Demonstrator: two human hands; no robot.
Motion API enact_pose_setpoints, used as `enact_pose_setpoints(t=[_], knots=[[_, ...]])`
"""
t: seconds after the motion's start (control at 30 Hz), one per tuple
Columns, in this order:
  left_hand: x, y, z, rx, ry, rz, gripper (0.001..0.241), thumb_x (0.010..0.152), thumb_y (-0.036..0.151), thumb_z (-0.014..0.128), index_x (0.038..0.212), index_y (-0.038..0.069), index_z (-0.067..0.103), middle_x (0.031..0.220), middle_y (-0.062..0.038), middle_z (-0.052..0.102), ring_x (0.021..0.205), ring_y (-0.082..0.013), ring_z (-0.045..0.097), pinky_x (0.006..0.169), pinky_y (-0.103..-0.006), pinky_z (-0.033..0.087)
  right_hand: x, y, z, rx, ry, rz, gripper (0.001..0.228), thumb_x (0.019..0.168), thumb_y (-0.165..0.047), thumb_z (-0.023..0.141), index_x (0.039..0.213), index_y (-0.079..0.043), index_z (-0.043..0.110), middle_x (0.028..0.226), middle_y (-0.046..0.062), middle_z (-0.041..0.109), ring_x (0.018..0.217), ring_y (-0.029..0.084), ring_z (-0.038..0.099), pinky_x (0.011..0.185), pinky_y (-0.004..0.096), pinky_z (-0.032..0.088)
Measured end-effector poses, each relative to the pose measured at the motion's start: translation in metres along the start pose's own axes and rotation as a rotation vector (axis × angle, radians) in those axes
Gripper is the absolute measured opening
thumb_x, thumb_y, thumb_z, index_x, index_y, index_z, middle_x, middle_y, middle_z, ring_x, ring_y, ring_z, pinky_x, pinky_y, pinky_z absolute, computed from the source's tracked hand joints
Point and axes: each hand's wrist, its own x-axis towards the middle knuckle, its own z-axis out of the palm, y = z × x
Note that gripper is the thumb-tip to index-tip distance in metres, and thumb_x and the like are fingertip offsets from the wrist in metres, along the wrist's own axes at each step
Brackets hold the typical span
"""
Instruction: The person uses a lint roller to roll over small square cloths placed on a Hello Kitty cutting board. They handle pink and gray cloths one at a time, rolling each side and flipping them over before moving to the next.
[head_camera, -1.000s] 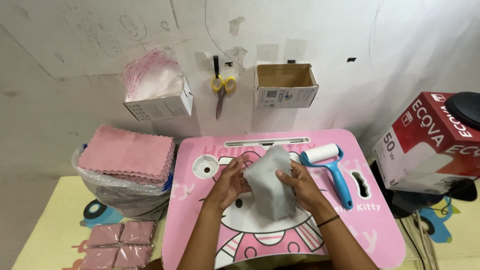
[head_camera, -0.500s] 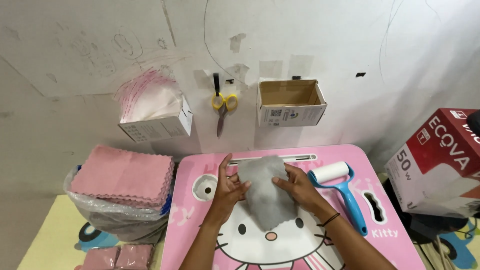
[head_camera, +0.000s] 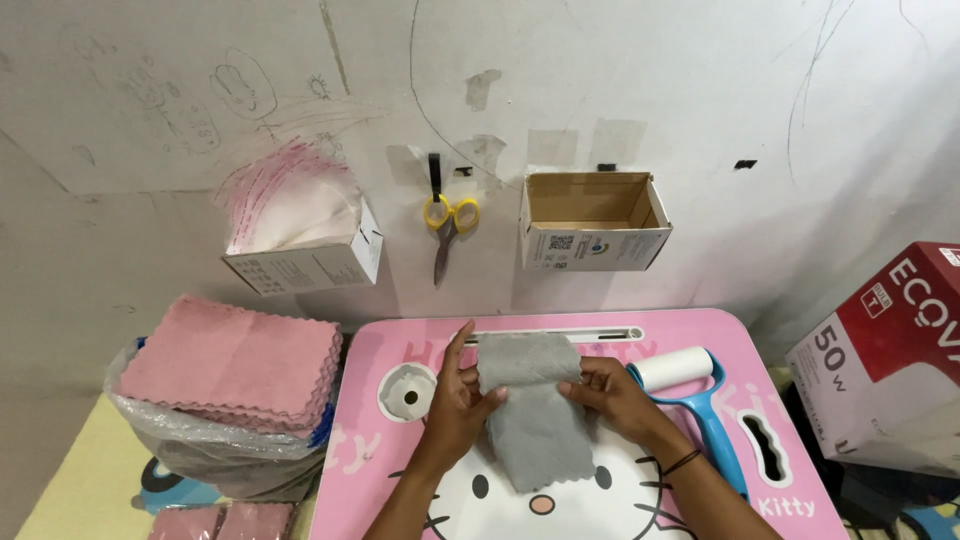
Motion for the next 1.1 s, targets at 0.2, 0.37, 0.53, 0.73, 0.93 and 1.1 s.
enact_pose_setpoints(t=[0.2,0.37,0.53,0.73,0.93,1.1], knots=[[0.002,-0.006,-0.004,-0.072,-0.113,0.024,0.105,0.083,0.013,0.078,0.162,0.030,0.011,0.124,-0.021,0.072,0.098,-0.0227,0.073,0.086,-0.0355,0.061,-0.001,0.000,0.001,0.056,0.055,-0.032,0.012,0.093,-0.011,0.075,0.094,0.001,0.078,0.068,0.001,0.068,0.059,0.012,0.058,0.053,0.025,0.042],[0.002,-0.012,-0.012,-0.023,-0.064,-0.001,0.087,0.080,-0.005,0.060,0.158,0.024,0.038,0.096,-0.010,0.066,0.088,-0.0156,0.057,0.082,-0.0271,0.048,0.007,0.031,-0.013,-0.016,0.071,-0.084,0.042,0.068,0.009,0.049,0.090,0.000,0.083,0.094,0.011,0.083,0.090,0.022,0.075,0.076,0.034,0.059],[0.001,-0.004,-0.011,0.074,-0.093,0.094,0.078,0.083,-0.021,0.039,0.153,0.011,0.044,0.085,-0.007,0.077,0.091,-0.0189,0.075,0.098,-0.0317,0.051,0.003,0.001,-0.001,-0.046,-0.018,-0.145,0.053,0.075,0.020,0.040,0.090,-0.001,0.087,0.101,0.013,0.084,0.099,0.026,0.073,0.089,0.035,0.050],[0.007,-0.010,-0.014,0.059,-0.032,0.006,0.063,0.087,-0.011,0.047,0.145,0.013,0.053,0.117,-0.012,0.071,0.109,-0.0201,0.069,0.089,-0.0287,0.049,0.003,-0.003,0.000,-0.104,-0.029,-0.157,0.057,0.074,0.025,0.040,0.092,-0.002,0.086,0.103,0.012,0.082,0.105,0.026,0.072,0.091,0.034,0.049],[0.007,-0.006,-0.009,0.062,-0.024,-0.100,0.038,0.086,-0.010,0.059,0.117,0.009,0.069,0.115,-0.014,0.078,0.107,-0.0226,0.074,0.077,-0.0313,0.059,0.000,-0.010,0.004,-0.112,-0.039,-0.203,0.065,0.061,0.022,0.031,0.083,-0.003,0.087,0.107,0.013,0.079,0.110,0.029,0.069,0.095,0.038,0.051],[0.009,-0.010,-0.004,0.255,0.032,-0.088,0.041,0.083,-0.018,0.053,0.101,0.008,0.079,0.103,-0.006,0.082,0.097,-0.0158,0.077,0.082,-0.0239,0.061,0.005,0.007,0.001,-0.013,0.060,-0.163,0.041,0.079,0.019,0.054,0.108,0.001,0.078,0.109,0.013,0.080,0.105,0.024,0.074,0.090,0.033,0.057]])
